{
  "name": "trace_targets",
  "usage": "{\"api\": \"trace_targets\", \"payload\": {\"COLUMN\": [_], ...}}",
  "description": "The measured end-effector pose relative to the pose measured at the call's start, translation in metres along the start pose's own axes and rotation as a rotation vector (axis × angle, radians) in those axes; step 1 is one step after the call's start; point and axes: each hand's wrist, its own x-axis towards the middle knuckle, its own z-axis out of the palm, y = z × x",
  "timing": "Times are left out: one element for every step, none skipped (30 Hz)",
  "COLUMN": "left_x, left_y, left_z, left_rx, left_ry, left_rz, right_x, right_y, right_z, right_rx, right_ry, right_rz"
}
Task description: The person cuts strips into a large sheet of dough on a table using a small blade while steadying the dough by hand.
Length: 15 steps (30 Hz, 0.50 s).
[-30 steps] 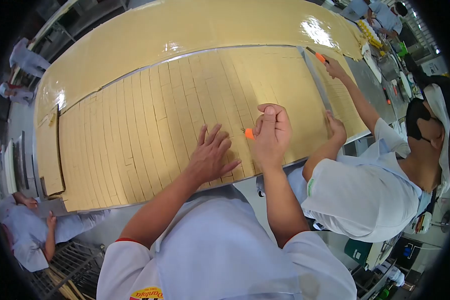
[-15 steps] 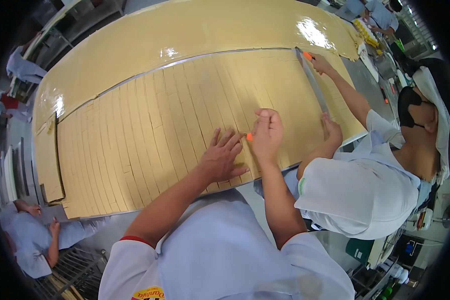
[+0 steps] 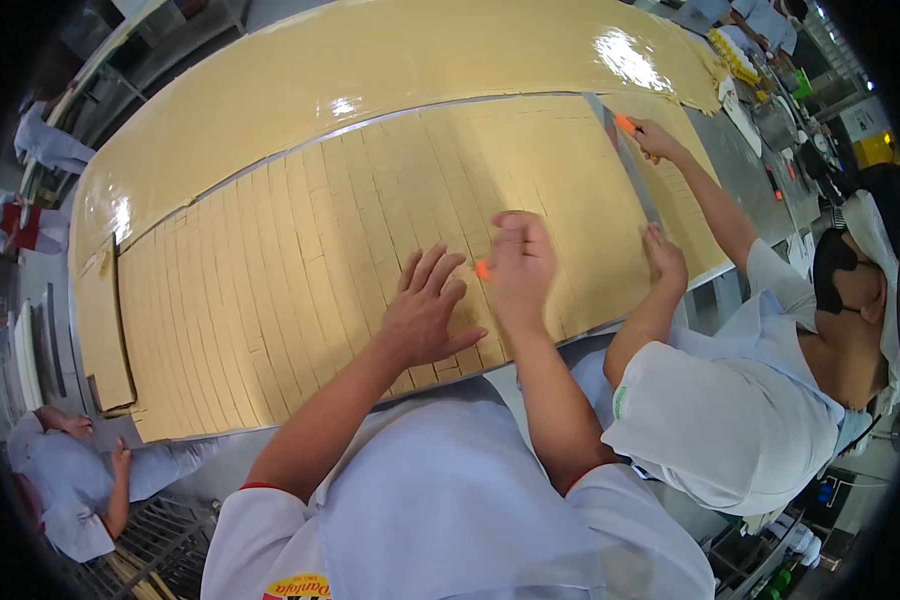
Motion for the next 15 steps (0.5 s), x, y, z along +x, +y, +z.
{"api": "trace_targets", "payload": {"left_x": [-0.007,-0.012,-0.012,-0.013,-0.018,-0.021,-0.022,-0.02,-0.022,-0.028,-0.032,-0.033,-0.032,-0.034,-0.035], "left_y": [-0.004,-0.003,-0.002,-0.002,0.0,0.003,0.005,0.005,0.002,-0.002,-0.002,-0.004,-0.008,-0.01,-0.009], "left_z": [0.005,0.007,0.006,0.005,0.004,0.001,-0.004,-0.008,-0.004,0.001,0.001,0.0,0.0,-0.001,-0.004], "left_rx": [0.025,0.052,0.059,0.064,0.061,0.056,0.011,-0.031,-0.032,0.012,0.055,0.055,0.036,0.011,0.0], "left_ry": [-0.037,-0.074,-0.064,-0.072,-0.091,-0.095,-0.017,0.061,0.061,0.032,0.003,0.009,-0.007,-0.034,-0.036], "left_rz": [0.009,0.016,0.014,0.008,0.001,-0.007,-0.02,-0.029,-0.025,-0.043,-0.061,-0.058,-0.064,-0.075,-0.087], "right_x": [0.001,0.0,-0.001,-0.001,-0.005,-0.008,-0.01,-0.011,-0.011,-0.012,-0.012,-0.01,-0.013,-0.009,-0.009], "right_y": [0.036,0.035,0.023,0.009,-0.013,-0.023,-0.021,-0.019,-0.017,0.001,0.011,0.019,0.021,0.001,-0.018], "right_z": [-0.004,-0.005,0.001,0.0,0.003,0.004,0.008,0.015,0.022,0.023,0.03,0.033,0.024,0.027,0.027], "right_rx": [-0.099,-0.155,-0.211,-0.206,-0.109,-0.013,-0.014,-0.051,-0.091,-0.092,-0.136,-0.18,-0.18,-0.185,-0.1], "right_ry": [-0.041,-0.049,-0.058,-0.069,-0.089,-0.105,-0.106,-0.092,-0.076,-0.074,-0.108,-0.145,-0.115,-0.125,-0.12], "right_rz": [-0.002,0.002,0.007,0.003,0.008,0.016,0.017,0.062,0.107,0.106,0.068,0.025,0.079,0.083,0.073]}}
